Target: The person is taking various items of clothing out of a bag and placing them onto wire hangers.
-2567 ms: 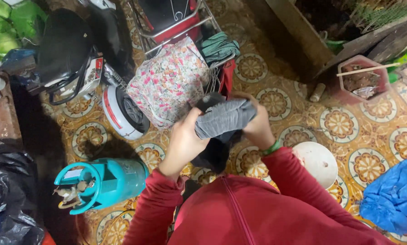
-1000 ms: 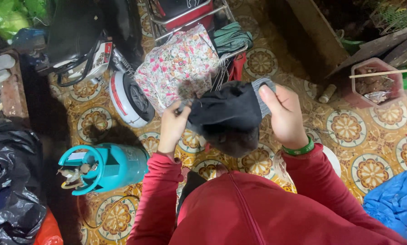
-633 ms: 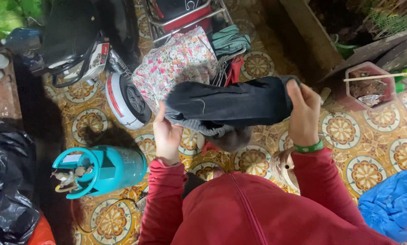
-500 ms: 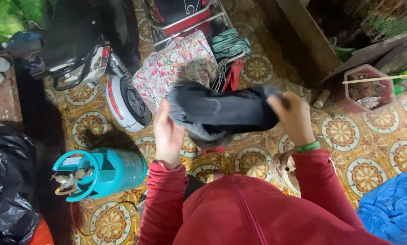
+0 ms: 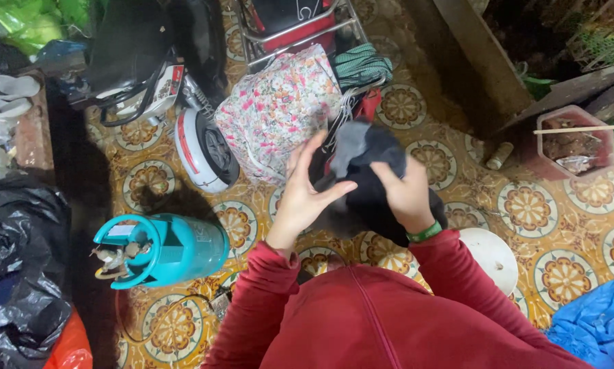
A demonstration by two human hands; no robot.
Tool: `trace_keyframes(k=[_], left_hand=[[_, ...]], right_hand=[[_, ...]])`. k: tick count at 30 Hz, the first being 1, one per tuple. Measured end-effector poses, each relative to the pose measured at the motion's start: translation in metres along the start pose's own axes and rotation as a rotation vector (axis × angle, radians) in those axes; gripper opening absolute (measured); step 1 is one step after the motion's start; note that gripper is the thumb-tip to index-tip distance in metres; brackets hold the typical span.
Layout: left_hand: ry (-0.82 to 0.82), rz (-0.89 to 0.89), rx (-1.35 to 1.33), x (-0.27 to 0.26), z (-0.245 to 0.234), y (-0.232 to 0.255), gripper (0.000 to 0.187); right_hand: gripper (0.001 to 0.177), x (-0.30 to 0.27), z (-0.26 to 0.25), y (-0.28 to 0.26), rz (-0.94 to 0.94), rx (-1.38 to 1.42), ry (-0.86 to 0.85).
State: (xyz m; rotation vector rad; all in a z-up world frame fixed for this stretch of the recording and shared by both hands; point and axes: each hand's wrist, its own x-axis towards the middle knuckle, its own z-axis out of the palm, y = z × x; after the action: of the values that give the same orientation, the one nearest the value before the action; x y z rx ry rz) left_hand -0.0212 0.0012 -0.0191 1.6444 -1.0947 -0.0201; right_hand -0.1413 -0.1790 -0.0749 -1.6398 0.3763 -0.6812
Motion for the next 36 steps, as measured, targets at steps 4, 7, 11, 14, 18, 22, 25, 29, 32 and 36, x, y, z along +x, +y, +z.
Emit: trace_keyframes(k=[4,7,11,14,18,22,25,29,32,36], left_hand=[[0.039,-0.234,0.045,-0.036,0.026,-0.023,0.104],[0.020,-0.353,0.032,-0.056,0.047,-0.036,0.108],[0.171,-0.372,-0.334,-0.062,0.064,-0.032,0.108],[0.293,-0.361,-0.688,-0.067,0.074,-0.038,0.099],[0.406,-0.434,-0.812,-0.070,0.076,-0.045,0.088],[0.511,-0.369,-0.785,-0.058,0.050,-0.061,0.076],[0.553,-0.208,-0.200,-0.051,0.023,-0.079,0.067],[0.652,-0.380,-0.239,-0.060,0.019,-0.148,0.058],[0.556,-0.790,-0.891,-0.077,0.034,-0.209,0.046],[0.494,-0.845,-1.457,-0.053,0.021,-0.157,0.036]], right_hand=[[0.027,0.001,0.010,-0.035,0.045,0.150,0.186],[0.032,-0.007,0.022,-0.052,-0.035,0.326,0.215],[0.034,-0.025,0.035,-0.051,-0.102,0.328,0.209],[0.033,-0.033,0.036,-0.051,-0.116,0.297,0.139],[0.042,-0.036,0.037,-0.054,-0.121,0.356,0.018],[0.052,-0.036,0.027,-0.057,-0.069,0.378,0.031],[0.048,-0.032,0.015,-0.068,-0.064,0.445,0.021],[0.044,-0.027,0.010,-0.046,-0.067,0.528,-0.034],[0.045,-0.016,0.000,-0.032,-0.069,0.402,0.014],[0.034,0.018,-0.024,-0.030,-0.036,0.214,0.202]])
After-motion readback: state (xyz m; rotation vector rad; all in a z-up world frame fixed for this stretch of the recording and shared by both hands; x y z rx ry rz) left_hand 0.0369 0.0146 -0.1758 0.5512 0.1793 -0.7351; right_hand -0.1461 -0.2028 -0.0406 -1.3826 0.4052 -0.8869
